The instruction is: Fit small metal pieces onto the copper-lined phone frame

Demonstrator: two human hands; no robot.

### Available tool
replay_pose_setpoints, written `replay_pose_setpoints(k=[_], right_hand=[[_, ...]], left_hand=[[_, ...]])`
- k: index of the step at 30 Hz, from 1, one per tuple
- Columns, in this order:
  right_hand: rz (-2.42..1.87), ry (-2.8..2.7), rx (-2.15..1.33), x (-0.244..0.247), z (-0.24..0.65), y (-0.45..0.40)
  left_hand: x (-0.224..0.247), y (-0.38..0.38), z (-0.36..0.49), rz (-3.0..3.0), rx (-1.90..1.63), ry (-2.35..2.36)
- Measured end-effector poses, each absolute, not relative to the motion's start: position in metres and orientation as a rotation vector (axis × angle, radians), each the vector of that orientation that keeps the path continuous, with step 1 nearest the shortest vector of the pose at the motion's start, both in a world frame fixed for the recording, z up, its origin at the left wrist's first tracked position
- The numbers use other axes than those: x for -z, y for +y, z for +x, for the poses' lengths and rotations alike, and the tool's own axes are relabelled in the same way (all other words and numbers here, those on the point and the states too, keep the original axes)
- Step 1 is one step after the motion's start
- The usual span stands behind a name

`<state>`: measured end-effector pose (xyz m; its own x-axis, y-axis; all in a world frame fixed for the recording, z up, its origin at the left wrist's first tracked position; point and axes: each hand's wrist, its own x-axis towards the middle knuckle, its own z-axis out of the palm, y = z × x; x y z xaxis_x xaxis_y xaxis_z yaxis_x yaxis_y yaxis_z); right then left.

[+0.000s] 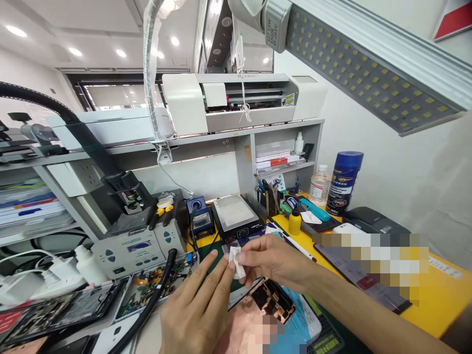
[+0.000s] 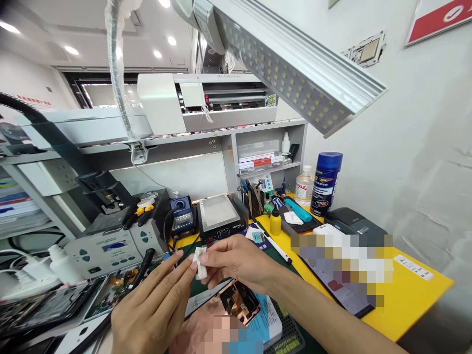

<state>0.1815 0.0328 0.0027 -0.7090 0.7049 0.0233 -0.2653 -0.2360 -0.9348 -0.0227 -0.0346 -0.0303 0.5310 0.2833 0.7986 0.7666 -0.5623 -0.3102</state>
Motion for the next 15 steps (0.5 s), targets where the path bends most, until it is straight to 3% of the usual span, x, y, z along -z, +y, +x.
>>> replay_pose_setpoints(k=[3,8,15], right_hand=[[-0.658,-1.444,-1.855,-0.002,0.178,0.031],[-0.737,-1.595,-1.702,0.000,0.177,0.030],[-0.733,-1.635,-1.715,0.003,0.177,0.028]], left_hand=[[0.026,-0.039,-0.012,-2.175,1.252,-1.043],[0.011,-0.048,0.005,-2.278,1.776,-2.050],[0.007,-0.047,0.006,-2.224,2.139,-2.361]])
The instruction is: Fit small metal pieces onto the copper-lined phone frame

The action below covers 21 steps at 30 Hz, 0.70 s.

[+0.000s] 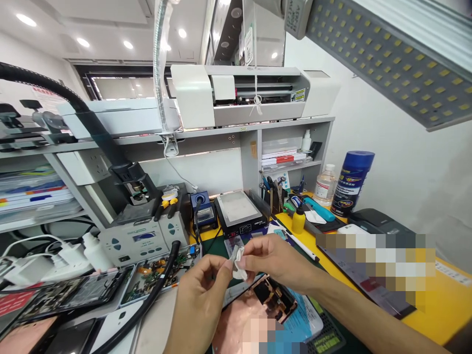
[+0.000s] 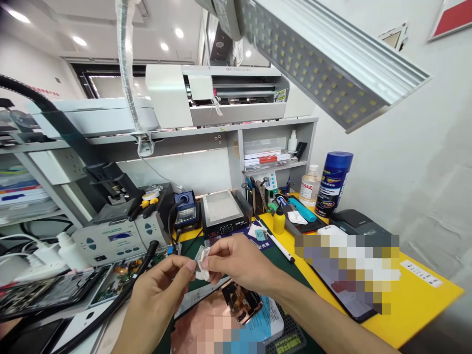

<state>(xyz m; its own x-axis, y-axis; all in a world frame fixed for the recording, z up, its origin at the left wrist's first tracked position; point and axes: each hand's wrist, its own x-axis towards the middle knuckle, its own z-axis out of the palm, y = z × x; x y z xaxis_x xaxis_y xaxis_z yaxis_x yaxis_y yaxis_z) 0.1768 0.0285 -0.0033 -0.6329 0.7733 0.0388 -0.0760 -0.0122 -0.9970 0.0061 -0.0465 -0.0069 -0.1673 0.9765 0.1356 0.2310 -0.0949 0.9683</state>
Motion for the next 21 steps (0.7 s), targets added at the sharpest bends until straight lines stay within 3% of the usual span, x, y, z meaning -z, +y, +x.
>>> replay_pose_setpoints(k=[8,15,21], right_hand=[[-0.746,-1.666,-1.599,-0.015,0.195,0.041],[-0.727,-2.091,-1.498,-0.019,0.195,0.030],[-0.757,-2.267,-1.440,-0.021,0.197,0.028]], left_hand=[[0.004,-0.043,-0.005,1.329,-1.269,1.384],[0.000,-0.040,-0.008,1.493,-0.987,1.318],[-0.004,-0.045,-0.007,1.533,-0.996,1.301]])
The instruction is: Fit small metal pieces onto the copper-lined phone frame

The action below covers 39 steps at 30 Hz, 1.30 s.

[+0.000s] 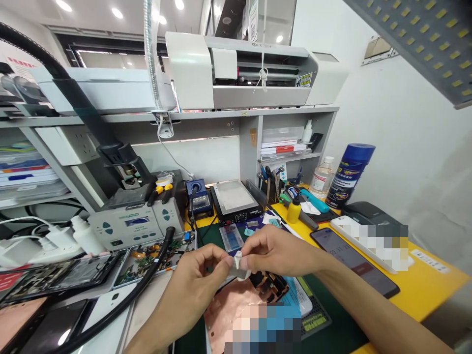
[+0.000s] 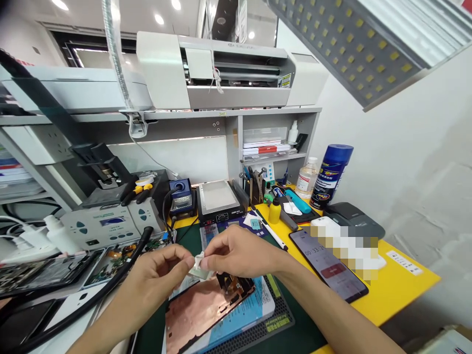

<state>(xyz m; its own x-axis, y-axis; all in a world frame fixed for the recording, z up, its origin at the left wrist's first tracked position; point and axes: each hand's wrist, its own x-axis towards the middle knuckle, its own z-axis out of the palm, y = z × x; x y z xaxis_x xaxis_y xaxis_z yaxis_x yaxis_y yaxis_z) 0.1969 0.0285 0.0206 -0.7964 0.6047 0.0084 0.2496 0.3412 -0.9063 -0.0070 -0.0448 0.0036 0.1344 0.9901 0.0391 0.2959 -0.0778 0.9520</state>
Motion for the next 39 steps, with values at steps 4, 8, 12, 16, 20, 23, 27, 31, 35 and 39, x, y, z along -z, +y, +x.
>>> replay_pose_setpoints(k=[4,8,12,16,20,23,27,31,35,39], right_hand=[[-0.745,-2.205,-1.592,-0.021,0.198,0.031],[-0.798,-2.123,-1.670,-0.019,0.196,0.033],[-0.865,-2.105,-1.664,-0.014,0.189,0.031],[-0.861,-2.146,-1.550,-0.014,0.179,0.022],[-0.862,-2.193,-1.326,-0.016,0.170,0.013],[-0.870,-2.172,-1.380,-0.016,0.170,0.010],[-0.900,-2.143,-1.469,-0.015,0.171,0.011],[-0.990,-2.109,-1.273,-0.014,0.168,0.009],[-0.985,-2.095,-1.058,-0.011,0.164,0.006],[-0.969,-2.106,-0.927,-0.008,0.163,0.005]], left_hand=[[-0.003,-0.047,-0.008,1.523,-0.978,1.311],[-0.004,-0.046,-0.008,1.591,-1.003,1.343],[-0.005,-0.047,-0.005,1.537,-1.003,1.367],[-0.003,-0.047,-0.007,1.502,-1.080,1.407],[0.001,-0.046,-0.009,1.472,-1.105,1.434],[0.001,-0.046,-0.010,1.463,-1.087,1.399],[0.001,-0.045,-0.009,1.459,-1.099,1.402],[0.002,-0.044,-0.008,1.423,-1.167,1.439],[0.005,-0.045,-0.004,1.355,-1.281,1.414],[0.007,-0.046,0.000,1.295,-1.334,1.384]])
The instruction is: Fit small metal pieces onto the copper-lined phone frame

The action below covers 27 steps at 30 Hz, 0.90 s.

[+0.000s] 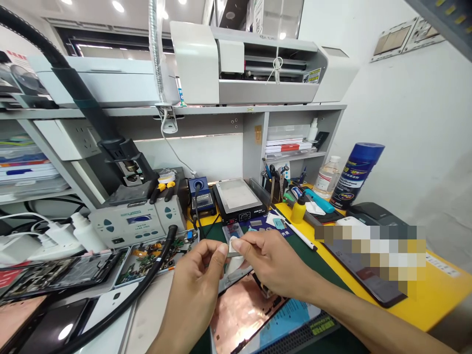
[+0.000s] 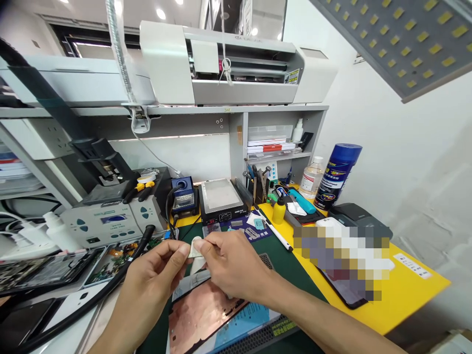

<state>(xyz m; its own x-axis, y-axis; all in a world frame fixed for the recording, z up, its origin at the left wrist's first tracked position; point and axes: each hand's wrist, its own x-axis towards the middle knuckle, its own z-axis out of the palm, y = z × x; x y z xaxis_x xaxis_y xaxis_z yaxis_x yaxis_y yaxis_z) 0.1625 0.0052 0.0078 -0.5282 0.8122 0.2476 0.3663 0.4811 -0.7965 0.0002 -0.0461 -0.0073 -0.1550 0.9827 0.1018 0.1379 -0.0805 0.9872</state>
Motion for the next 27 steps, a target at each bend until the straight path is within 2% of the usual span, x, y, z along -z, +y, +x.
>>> replay_pose_setpoints(k=[9,12,18,27], right_hand=[[-0.986,-2.042,-0.857,-0.002,0.159,0.006],[-0.997,-1.932,-0.967,-0.002,0.157,0.006],[-0.934,-1.748,-1.403,-0.010,0.159,0.012],[-0.925,-1.771,-1.418,-0.019,0.170,0.014]], left_hand=[[0.007,-0.048,0.004,1.267,-1.367,1.389],[0.008,-0.048,0.006,1.248,-1.370,1.377],[0.010,-0.047,0.006,1.185,-1.360,1.350],[0.013,-0.044,0.005,1.122,-1.333,1.328]])
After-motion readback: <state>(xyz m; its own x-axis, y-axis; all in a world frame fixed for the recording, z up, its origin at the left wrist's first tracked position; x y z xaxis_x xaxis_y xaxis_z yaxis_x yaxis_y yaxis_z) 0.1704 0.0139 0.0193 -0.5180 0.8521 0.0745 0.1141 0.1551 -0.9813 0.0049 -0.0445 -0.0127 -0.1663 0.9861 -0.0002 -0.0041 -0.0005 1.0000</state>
